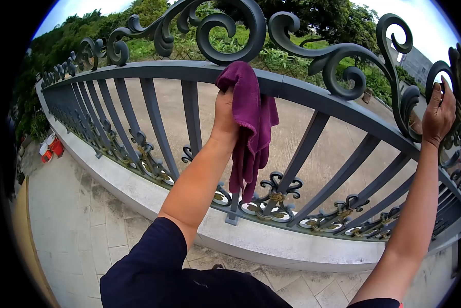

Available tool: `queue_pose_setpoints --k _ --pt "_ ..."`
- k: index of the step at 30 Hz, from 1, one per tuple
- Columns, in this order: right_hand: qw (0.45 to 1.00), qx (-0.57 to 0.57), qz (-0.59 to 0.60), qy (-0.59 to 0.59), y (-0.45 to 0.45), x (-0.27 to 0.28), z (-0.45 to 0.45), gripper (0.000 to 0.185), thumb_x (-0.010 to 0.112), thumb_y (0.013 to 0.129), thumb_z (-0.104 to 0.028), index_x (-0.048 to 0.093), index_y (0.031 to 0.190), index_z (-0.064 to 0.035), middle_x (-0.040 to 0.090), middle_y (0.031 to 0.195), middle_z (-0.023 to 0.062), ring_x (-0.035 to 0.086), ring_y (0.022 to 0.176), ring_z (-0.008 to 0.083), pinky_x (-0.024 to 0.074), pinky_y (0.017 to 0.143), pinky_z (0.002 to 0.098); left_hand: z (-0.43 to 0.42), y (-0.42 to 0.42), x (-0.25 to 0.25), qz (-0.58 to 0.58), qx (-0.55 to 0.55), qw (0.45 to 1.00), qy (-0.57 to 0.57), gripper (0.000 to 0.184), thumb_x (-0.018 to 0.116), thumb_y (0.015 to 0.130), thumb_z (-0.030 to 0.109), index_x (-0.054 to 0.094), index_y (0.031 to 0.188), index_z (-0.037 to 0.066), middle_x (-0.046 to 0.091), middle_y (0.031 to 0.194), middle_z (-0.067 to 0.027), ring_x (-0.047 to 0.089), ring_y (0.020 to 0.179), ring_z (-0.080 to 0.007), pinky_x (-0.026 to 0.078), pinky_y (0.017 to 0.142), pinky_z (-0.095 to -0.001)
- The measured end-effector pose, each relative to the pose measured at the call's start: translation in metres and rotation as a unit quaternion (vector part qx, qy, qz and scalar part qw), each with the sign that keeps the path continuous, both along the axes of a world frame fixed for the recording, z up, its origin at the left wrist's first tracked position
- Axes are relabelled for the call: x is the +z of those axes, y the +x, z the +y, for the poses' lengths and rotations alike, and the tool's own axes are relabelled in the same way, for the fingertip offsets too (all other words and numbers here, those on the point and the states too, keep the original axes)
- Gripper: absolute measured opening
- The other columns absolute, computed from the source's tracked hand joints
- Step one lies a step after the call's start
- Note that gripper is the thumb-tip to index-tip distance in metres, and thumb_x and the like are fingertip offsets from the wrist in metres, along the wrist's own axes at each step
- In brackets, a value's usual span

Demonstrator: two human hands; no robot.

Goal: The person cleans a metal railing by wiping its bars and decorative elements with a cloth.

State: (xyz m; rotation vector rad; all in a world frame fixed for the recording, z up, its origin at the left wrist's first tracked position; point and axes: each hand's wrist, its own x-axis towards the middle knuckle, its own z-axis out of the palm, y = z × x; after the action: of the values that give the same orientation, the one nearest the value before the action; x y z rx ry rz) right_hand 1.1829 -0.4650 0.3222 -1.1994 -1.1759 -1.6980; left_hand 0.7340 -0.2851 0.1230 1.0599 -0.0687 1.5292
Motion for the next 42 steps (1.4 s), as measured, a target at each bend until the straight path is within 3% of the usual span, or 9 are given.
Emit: queue_pose_setpoints --k 2,10,20,28,31,35,39,40,42 --pt "1.000 0.004 -0.013 0.005 0.000 0.001 0.002 0.041 0.049 0.110 -0.040 0.067 0.136 -0.0132 0.068 0.130 0.0129 0.064 0.119 0.0314 0.0479 0.102 0.0390 -0.017 0.002 0.010 -0.006 0.041 0.999 -0.006 0.024 0.055 0.106 0.023 0.068 0.112 0.003 0.067 0.100 -0.0003 0.061 0.089 -0.0089 0.052 0.078 -0.0274" --pt "1.000 0.014 0.000 0.012 -0.010 -0.001 0.002 0.039 0.050 0.110 -0.036 0.067 0.134 -0.0107 0.069 0.129 0.0142 0.065 0.118 0.0327 0.0483 0.102 0.0395 -0.026 0.006 0.013 0.046 0.186 0.980 0.057 0.021 0.057 0.094 0.006 0.072 0.106 -0.003 0.075 0.099 -0.0090 0.067 0.093 -0.0156 0.053 0.084 -0.0325" --pt "0.999 0.032 0.000 0.016 -0.016 -0.002 0.000 0.039 0.051 0.109 -0.038 0.068 0.133 -0.0121 0.071 0.124 0.0139 0.067 0.113 0.0318 0.0497 0.099 0.0397 -0.006 0.016 0.002 0.105 0.339 0.928 0.113 0.035 0.050 0.108 0.026 0.060 0.126 -0.002 0.067 0.114 -0.0102 0.063 0.103 -0.0217 0.052 0.090 -0.0366" --pt "1.000 -0.005 -0.008 0.025 -0.008 -0.002 0.001 0.040 0.049 0.109 -0.040 0.068 0.131 -0.0119 0.071 0.125 0.0127 0.067 0.115 0.0323 0.0532 0.097 0.0414 -0.019 -0.001 -0.013 0.043 0.086 0.995 0.015 0.019 0.056 0.100 0.010 0.066 0.111 -0.002 0.070 0.101 -0.0054 0.065 0.092 -0.0164 0.053 0.085 -0.0320" --pt "1.000 0.003 -0.008 0.020 -0.013 -0.002 -0.001 0.040 0.049 0.109 -0.040 0.067 0.132 -0.0126 0.071 0.126 0.0127 0.067 0.115 0.0320 0.0532 0.098 0.0416 -0.010 0.002 -0.018 0.136 0.252 0.947 0.143 0.019 0.058 0.095 0.003 0.066 0.112 0.000 0.072 0.101 -0.0073 0.068 0.092 -0.0176 0.056 0.085 -0.0327" --pt "0.999 0.031 0.009 0.009 -0.013 -0.004 0.000 0.037 0.051 0.109 -0.033 0.068 0.134 -0.0120 0.071 0.124 0.0123 0.067 0.111 0.0309 0.0508 0.096 0.0391 -0.019 -0.002 -0.014 0.143 0.187 0.967 0.101 0.018 0.055 0.094 0.002 0.068 0.106 -0.002 0.074 0.098 -0.0106 0.071 0.091 -0.0222 0.056 0.085 -0.0343" --pt "0.999 0.031 -0.001 0.014 -0.009 -0.003 0.001 0.035 0.052 0.109 -0.032 0.068 0.134 -0.0125 0.071 0.124 0.0132 0.068 0.111 0.0304 0.0512 0.096 0.0386 -0.011 0.012 -0.010 0.117 0.286 0.945 0.103 0.022 0.060 0.101 0.012 0.067 0.117 -0.001 0.073 0.104 -0.0084 0.070 0.097 -0.0180 0.056 0.086 -0.0315" --pt "0.999 0.031 -0.003 0.015 -0.009 -0.004 0.001 0.036 0.052 0.109 -0.032 0.068 0.135 -0.0126 0.071 0.124 0.0133 0.068 0.110 0.0304 0.0512 0.096 0.0389 -0.003 0.013 -0.008 0.075 0.219 0.967 0.111 0.028 0.061 0.102 0.012 0.062 0.127 -0.001 0.070 0.117 -0.0092 0.068 0.109 -0.0194 0.054 0.094 -0.0330" --pt "1.000 0.020 -0.008 0.017 -0.007 -0.002 0.001 0.036 0.052 0.109 -0.032 0.067 0.135 -0.0127 0.071 0.124 0.0130 0.068 0.109 0.0301 0.0513 0.095 0.0389 0.002 0.016 -0.014 0.163 0.340 0.913 0.154 0.034 0.061 0.103 0.014 0.058 0.134 0.000 0.066 0.127 -0.0096 0.062 0.118 -0.0207 0.050 0.102 -0.0347"
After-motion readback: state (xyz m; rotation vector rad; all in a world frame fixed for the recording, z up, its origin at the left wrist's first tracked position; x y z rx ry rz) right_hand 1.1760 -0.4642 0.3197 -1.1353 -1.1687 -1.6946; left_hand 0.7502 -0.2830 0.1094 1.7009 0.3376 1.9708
